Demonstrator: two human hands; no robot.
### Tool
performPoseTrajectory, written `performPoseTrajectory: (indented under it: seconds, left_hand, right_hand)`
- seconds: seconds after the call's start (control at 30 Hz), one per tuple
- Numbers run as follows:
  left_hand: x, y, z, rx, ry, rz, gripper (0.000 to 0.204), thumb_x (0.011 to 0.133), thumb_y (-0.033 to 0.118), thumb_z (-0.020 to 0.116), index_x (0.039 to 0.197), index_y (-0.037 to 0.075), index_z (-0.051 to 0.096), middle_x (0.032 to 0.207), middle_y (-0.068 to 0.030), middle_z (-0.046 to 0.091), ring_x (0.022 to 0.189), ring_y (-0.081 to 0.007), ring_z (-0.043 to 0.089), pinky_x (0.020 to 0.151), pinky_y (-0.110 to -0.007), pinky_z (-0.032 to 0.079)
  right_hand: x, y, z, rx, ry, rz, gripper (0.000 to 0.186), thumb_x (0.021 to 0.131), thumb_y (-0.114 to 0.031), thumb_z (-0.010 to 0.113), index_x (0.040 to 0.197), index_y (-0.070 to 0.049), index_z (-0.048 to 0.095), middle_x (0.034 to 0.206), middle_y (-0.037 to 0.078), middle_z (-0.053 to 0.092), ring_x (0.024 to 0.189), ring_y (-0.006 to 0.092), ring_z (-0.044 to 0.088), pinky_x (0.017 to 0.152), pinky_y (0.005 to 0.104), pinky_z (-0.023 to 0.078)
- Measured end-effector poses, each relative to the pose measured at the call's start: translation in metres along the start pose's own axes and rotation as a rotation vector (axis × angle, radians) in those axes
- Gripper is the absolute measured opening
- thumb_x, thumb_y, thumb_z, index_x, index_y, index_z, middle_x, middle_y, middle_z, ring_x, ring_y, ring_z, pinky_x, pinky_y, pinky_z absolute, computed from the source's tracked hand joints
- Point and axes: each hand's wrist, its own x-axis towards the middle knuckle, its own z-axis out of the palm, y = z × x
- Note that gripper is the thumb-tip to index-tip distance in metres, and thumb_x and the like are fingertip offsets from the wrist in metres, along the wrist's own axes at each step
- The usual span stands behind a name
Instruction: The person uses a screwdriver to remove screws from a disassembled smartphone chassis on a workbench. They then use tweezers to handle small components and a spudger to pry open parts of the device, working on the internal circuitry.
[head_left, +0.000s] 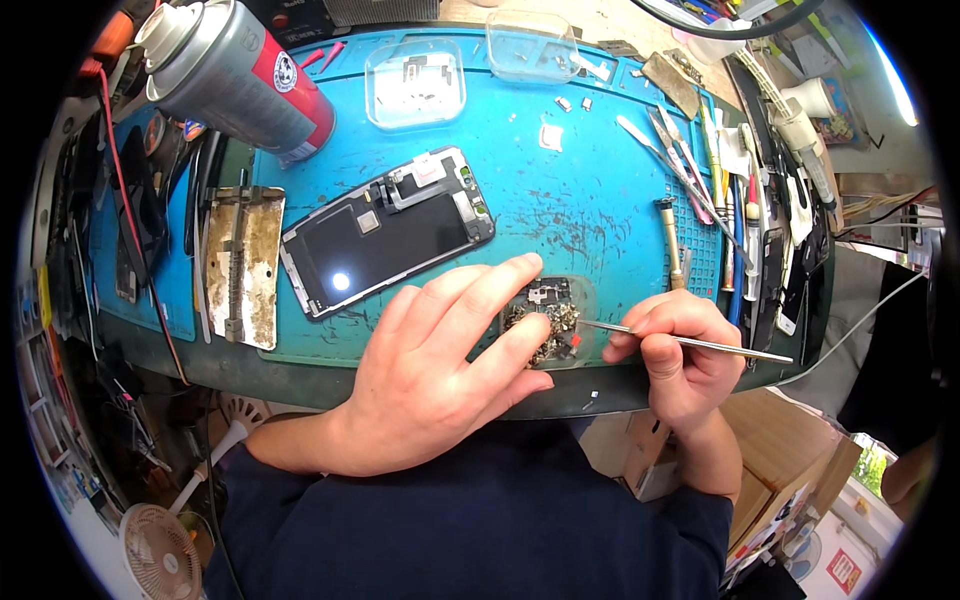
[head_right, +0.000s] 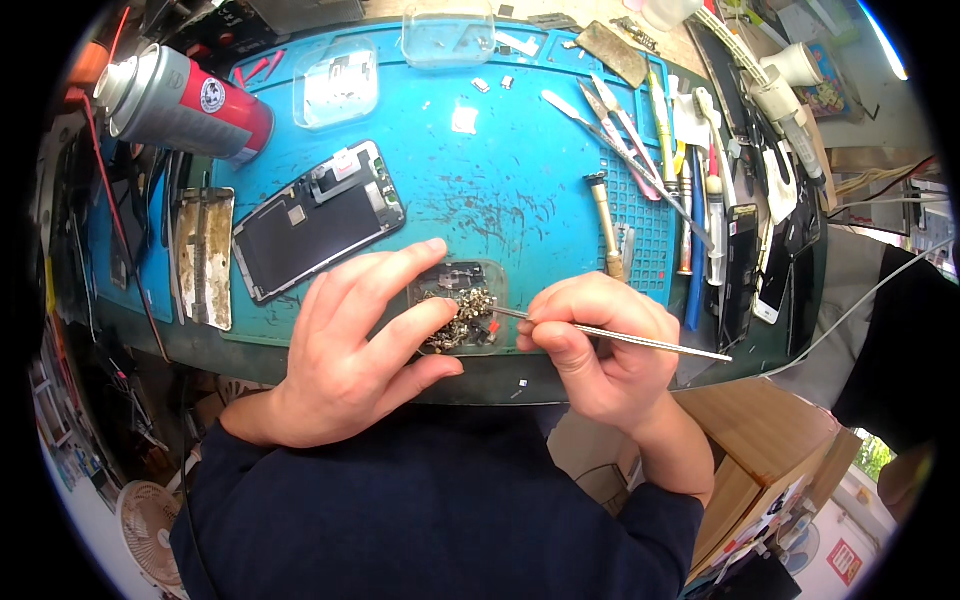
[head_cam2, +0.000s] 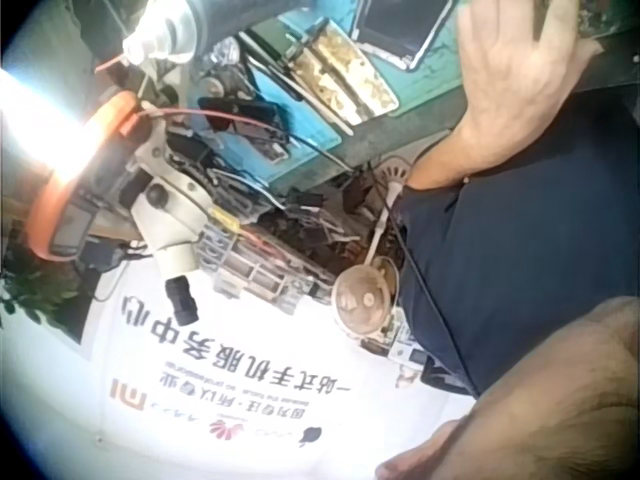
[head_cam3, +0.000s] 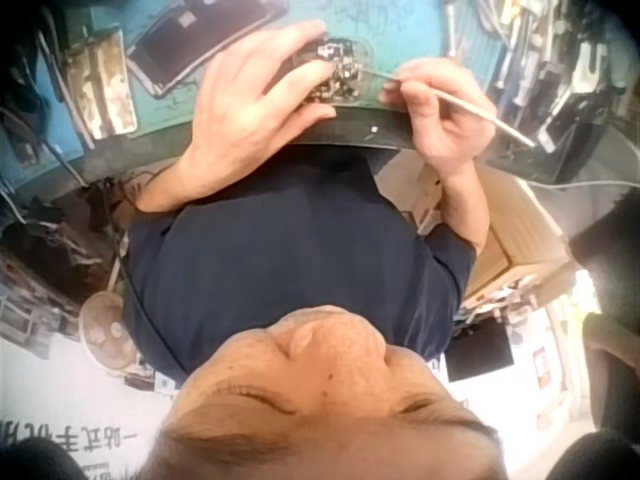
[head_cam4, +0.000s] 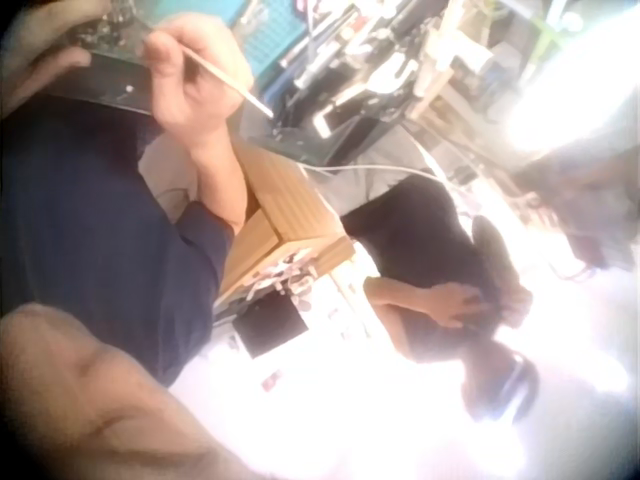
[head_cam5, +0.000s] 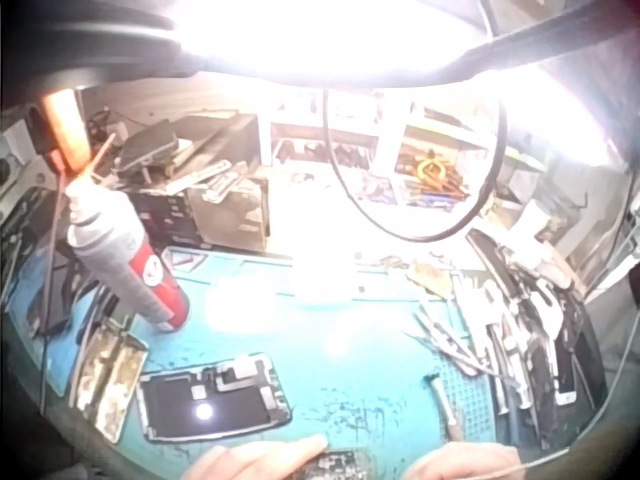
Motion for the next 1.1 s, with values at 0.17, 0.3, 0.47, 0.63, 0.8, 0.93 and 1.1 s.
performPoseTrajectory:
  seconds: [0.17,0.3,0.47,0.63,0.8,0.93,1.1]
  left_hand:
    - [-0.001,0.0,0.001,-0.005,0.009,0.001,0.054,0.076,0.029,0.089,0.121,0.006,0.07,0.146,-0.0176,0.062,0.12,-0.0356,0.063,0.097,-0.045,0.05]
    - [-0.001,0.0,0.0,-0.004,0.016,0.004,0.058,0.075,0.029,0.089,0.123,0.004,0.068,0.146,-0.0171,0.062,0.12,-0.0351,0.063,0.096,-0.045,0.05]
    - [-0.003,-0.002,0.001,-0.015,0.019,-0.01,0.061,0.076,0.029,0.09,0.124,0.003,0.064,0.149,-0.0172,0.062,0.121,-0.0342,0.064,0.096,-0.043,0.05]
    - [-0.005,-0.001,0.003,0.006,0.045,0.0,0.058,0.077,0.029,0.09,0.123,0.004,0.063,0.149,-0.0177,0.062,0.121,-0.0342,0.064,0.096,-0.043,0.05]
    - [-0.007,-0.003,0.003,-0.037,0.052,-0.013,0.068,0.078,0.027,0.091,0.132,0.002,0.059,0.15,-0.0182,0.061,0.123,-0.0356,0.064,0.099,-0.044,0.05]
    - [-0.007,-0.006,0.002,-0.136,0.082,-0.024,0.072,0.078,0.026,0.094,0.133,0.001,0.056,0.149,-0.0218,0.061,0.126,-0.0394,0.063,0.103,-0.046,0.05]
    - [-0.011,-0.011,0.005,-0.182,0.126,-0.013,0.066,0.077,0.024,0.095,0.125,0.0,0.056,0.147,-0.0263,0.06,0.126,-0.0434,0.062,0.103,-0.05,0.051]
  right_hand:
    - [0.001,0.001,-0.001,-0.036,-0.025,-0.02,0.024,0.104,-0.018,0.074,0.093,0.003,0.07,0.079,0.013,0.074,0.071,0.0205,0.074,0.065,0.0303,0.058]
    - [0.0,0.002,-0.001,-0.035,-0.023,-0.029,0.022,0.103,-0.016,0.075,0.092,0.002,0.069,0.08,0.013,0.074,0.071,0.021,0.074,0.063,0.0304,0.058]
    - [-0.001,0.002,0.0,-0.097,-0.029,-0.068,0.023,0.101,-0.018,0.077,0.092,0.001,0.07,0.08,0.012,0.075,0.071,0.0219,0.074,0.063,0.0307,0.058]
    - [0.0,0.001,0.0,-0.166,-0.055,-0.119,0.021,0.099,-0.019,0.08,0.091,-0.001,0.07,0.08,0.009,0.075,0.071,0.0229,0.074,0.063,0.0311,0.057]
    - [0.001,0.001,0.0,-0.183,-0.046,-0.127,0.02,0.098,-0.019,0.081,0.09,-0.002,0.071,0.08,0.009,0.075,0.071,0.0234,0.074,0.063,0.0315,0.057]
    - [0.002,0.001,0.002,-0.188,-0.038,-0.134,0.019,0.096,-0.018,0.082,0.09,-0.003,0.071,0.08,0.01,0.075,0.072,0.0239,0.075,0.064,0.0319,0.057]
    - [0.002,-0.001,0.001,-0.192,-0.077,-0.15,0.018,0.093,-0.015,0.084,0.089,-0.003,0.071,0.081,0.008,0.074,0.073,0.0259,0.076,0.064,0.0328,0.059]
